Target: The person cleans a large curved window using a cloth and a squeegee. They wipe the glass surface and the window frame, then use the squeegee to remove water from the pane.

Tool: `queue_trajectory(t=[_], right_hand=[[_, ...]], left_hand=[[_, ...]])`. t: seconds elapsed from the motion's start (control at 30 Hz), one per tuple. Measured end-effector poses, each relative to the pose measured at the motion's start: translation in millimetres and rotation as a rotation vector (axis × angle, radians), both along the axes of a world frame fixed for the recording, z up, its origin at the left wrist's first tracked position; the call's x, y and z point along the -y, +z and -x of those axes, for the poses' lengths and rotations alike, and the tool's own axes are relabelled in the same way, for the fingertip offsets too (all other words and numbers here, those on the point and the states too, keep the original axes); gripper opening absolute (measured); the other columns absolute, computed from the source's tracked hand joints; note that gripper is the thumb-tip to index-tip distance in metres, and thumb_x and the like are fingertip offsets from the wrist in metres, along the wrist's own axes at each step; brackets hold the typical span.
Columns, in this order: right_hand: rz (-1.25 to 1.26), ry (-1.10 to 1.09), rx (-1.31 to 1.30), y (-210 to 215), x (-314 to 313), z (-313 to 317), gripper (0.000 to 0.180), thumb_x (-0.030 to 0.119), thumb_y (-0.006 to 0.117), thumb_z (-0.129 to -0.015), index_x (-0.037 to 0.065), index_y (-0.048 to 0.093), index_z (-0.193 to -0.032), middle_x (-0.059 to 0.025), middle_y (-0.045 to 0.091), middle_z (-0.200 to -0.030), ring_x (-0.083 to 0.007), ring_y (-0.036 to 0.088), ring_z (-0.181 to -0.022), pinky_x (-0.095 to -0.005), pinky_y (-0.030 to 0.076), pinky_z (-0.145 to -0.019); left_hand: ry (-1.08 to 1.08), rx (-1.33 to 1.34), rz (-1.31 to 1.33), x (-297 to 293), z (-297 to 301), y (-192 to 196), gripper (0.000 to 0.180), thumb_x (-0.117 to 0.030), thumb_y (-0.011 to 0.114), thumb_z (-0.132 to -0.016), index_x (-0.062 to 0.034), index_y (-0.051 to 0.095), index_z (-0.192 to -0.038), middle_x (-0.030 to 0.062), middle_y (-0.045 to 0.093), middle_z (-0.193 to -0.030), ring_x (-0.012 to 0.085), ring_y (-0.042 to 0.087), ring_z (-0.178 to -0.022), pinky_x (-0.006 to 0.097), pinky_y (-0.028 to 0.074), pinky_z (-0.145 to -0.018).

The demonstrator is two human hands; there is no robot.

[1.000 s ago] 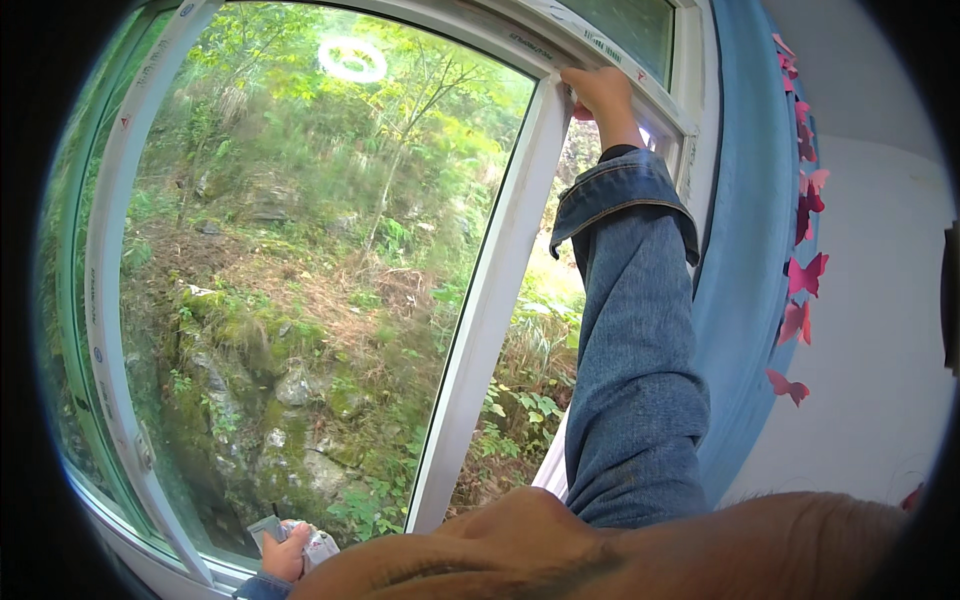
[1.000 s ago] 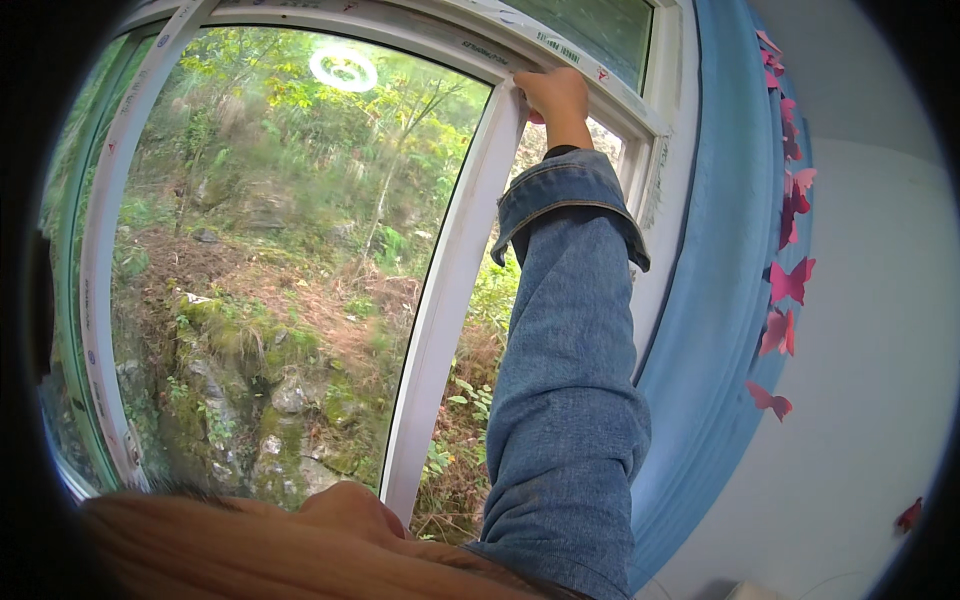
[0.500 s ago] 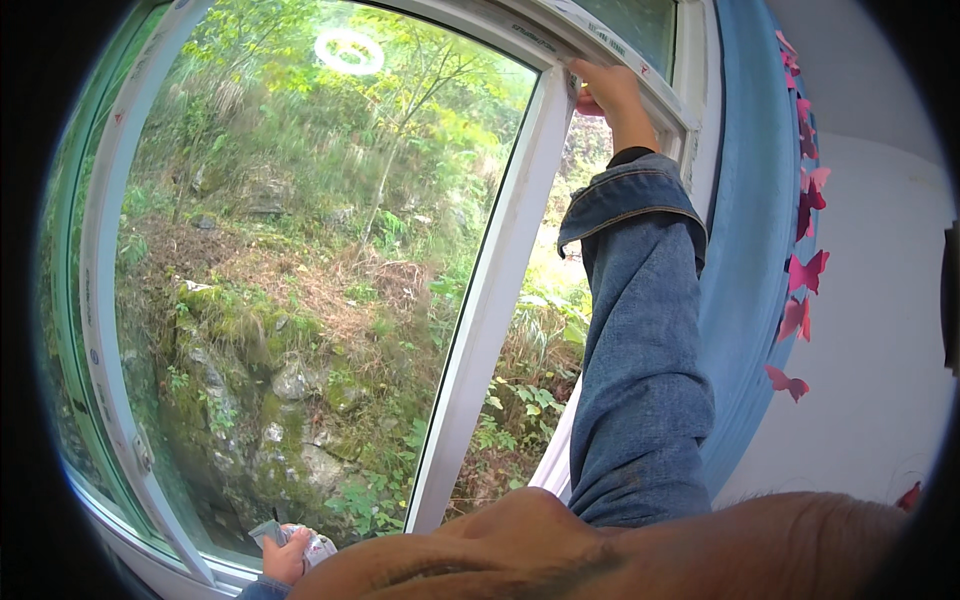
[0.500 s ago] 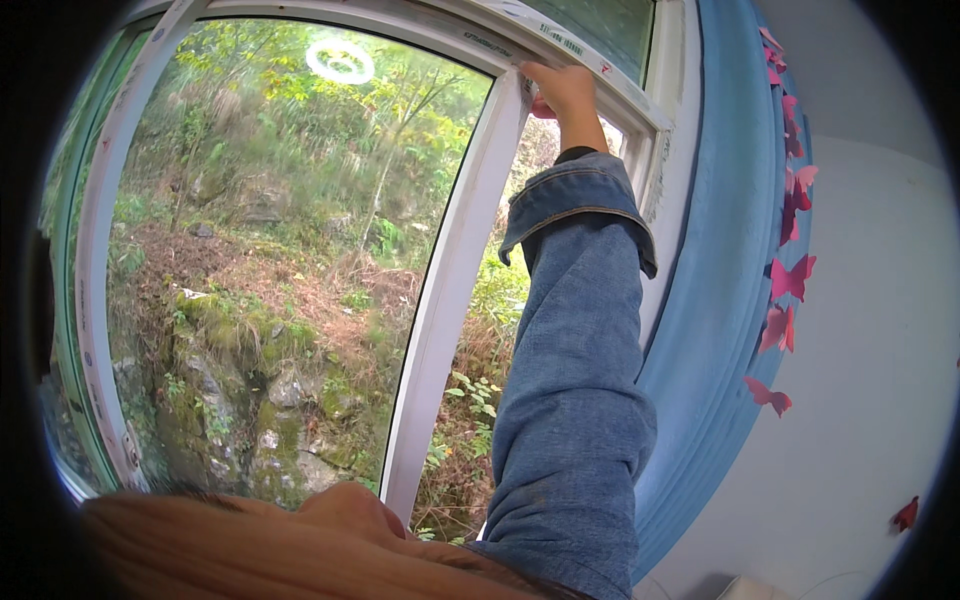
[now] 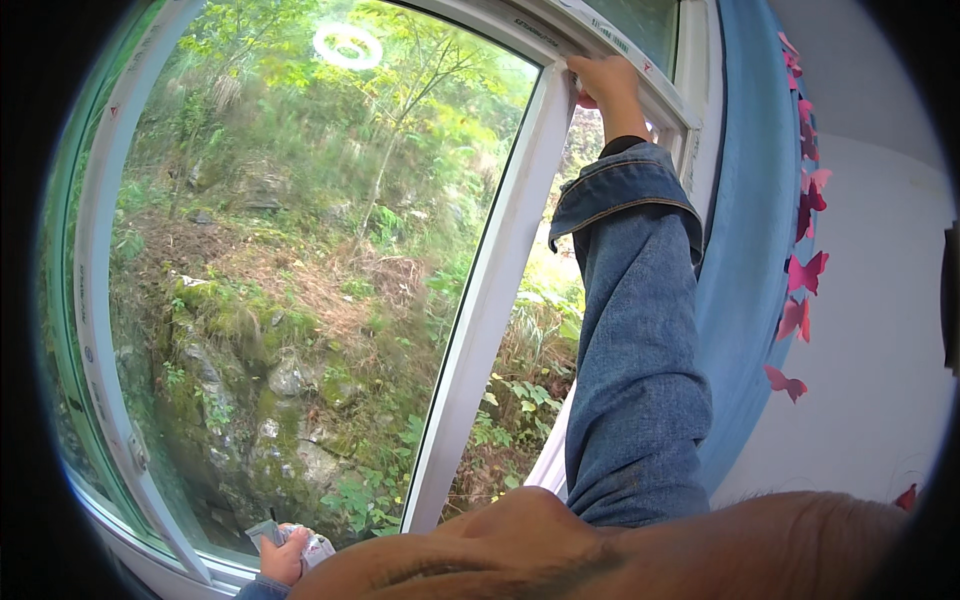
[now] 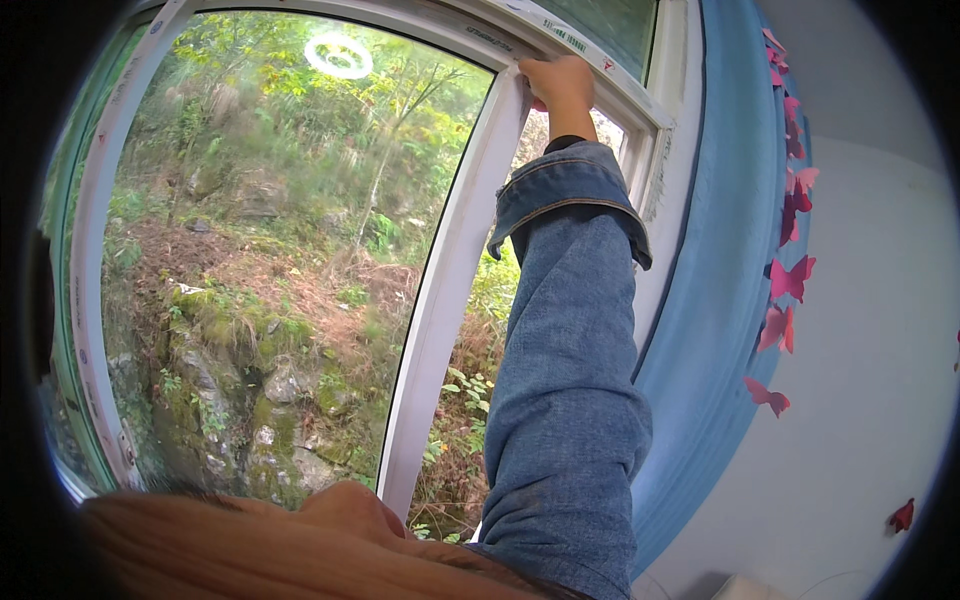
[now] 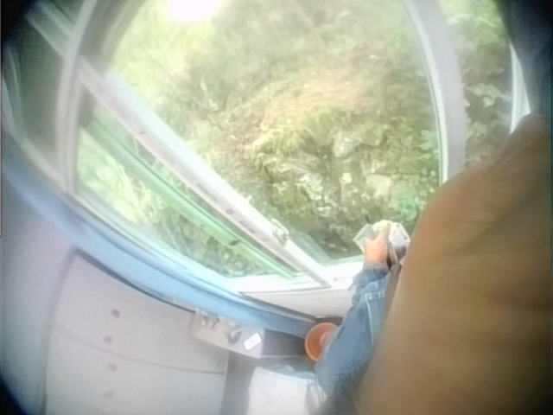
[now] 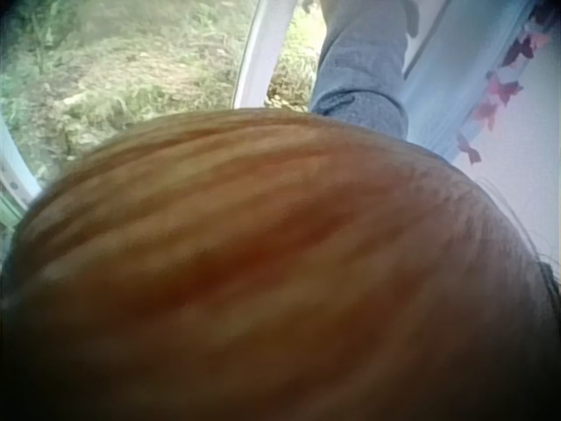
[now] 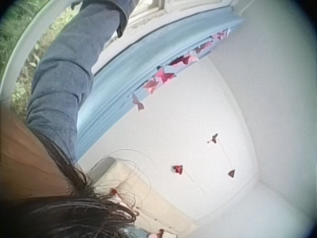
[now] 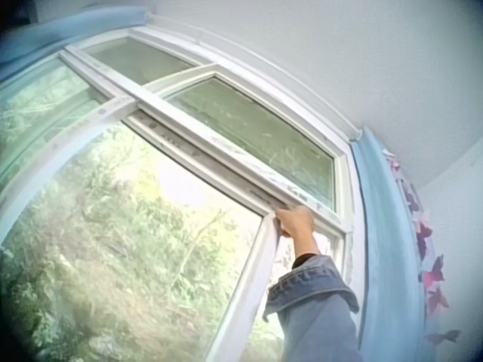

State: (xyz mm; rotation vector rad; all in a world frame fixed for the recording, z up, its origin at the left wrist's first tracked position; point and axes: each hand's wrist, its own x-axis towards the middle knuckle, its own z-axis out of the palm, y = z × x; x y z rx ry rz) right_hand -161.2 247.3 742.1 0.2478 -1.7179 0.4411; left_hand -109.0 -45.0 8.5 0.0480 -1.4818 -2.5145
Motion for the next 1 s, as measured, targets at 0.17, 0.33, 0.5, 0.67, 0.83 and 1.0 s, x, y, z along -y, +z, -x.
queue_trajectory(t=[0.17,0.33,0.5,0.67,0.83,1.0], right_hand=[[-0.012,0.143,-0.045,9,-18,23,0.031,0.02,0.069,-0.069,-0.01,0.063,-0.075,-0.018,0.064,-0.071,-0.0234,0.063,-0.052,-0.0316,0.054,-0.049],[0.061,0.356,0.029,-2,-14,12,0.033,0.02,0.072,-0.068,-0.011,0.062,-0.075,-0.0148,0.061,-0.067,-0.0224,0.061,-0.051,-0.0313,0.053,-0.045],[0.064,0.26,-0.02,-6,-6,10,0.037,0.022,0.075,-0.067,-0.011,0.062,-0.077,-0.0136,0.06,-0.07,-0.0215,0.061,-0.056,-0.0306,0.053,-0.048],[0.089,0.227,-0.054,-7,-1,11,0.035,0.021,0.071,-0.068,-0.011,0.062,-0.077,-0.0146,0.061,-0.073,-0.0216,0.061,-0.059,-0.0308,0.054,-0.049],[0.054,0.078,-0.084,0,-6,17,0.033,0.019,0.069,-0.07,-0.012,0.062,-0.079,-0.0149,0.064,-0.072,-0.0219,0.063,-0.056,-0.0302,0.052,-0.048],[0.044,0.196,-0.039,-7,-14,13,0.027,0.018,0.069,-0.072,-0.007,0.067,-0.083,-0.0129,0.064,-0.066,-0.0178,0.064,-0.056,-0.0278,0.051,-0.05]], left_hand=[[0.011,0.009,0.082,1,6,-7,0.018,-0.009,0.065,-0.085,0.002,0.053,-0.094,0.0088,0.063,-0.081,0.0147,0.061,-0.068,0.03,0.051,-0.06],[0.048,-0.002,0.128,0,1,-10,0.019,-0.009,0.065,-0.085,0.002,0.053,-0.094,0.0089,0.063,-0.081,0.0145,0.061,-0.068,0.03,0.051,-0.06],[0.012,0.01,0.126,3,-1,-8,0.019,-0.01,0.066,-0.084,0.0024,0.054,-0.093,0.0093,0.063,-0.081,0.0149,0.061,-0.068,0.03,0.051,-0.06],[0.019,0.041,0.134,1,-3,-8,0.022,-0.012,0.066,-0.084,0.0028,0.054,-0.094,0.0097,0.063,-0.082,0.0151,0.06,-0.069,0.03,0.05,-0.061],[0.018,0.053,0.145,0,-3,-8,0.024,-0.014,0.067,-0.083,0.0032,0.055,-0.096,0.01,0.063,-0.083,0.0154,0.06,-0.07,0.031,0.05,-0.062],[0.023,0.066,0.15,0,-6,-10,0.026,-0.015,0.067,-0.083,0.0036,0.055,-0.097,0.0104,0.063,-0.084,0.0157,0.059,-0.071,0.031,0.05,-0.063]])
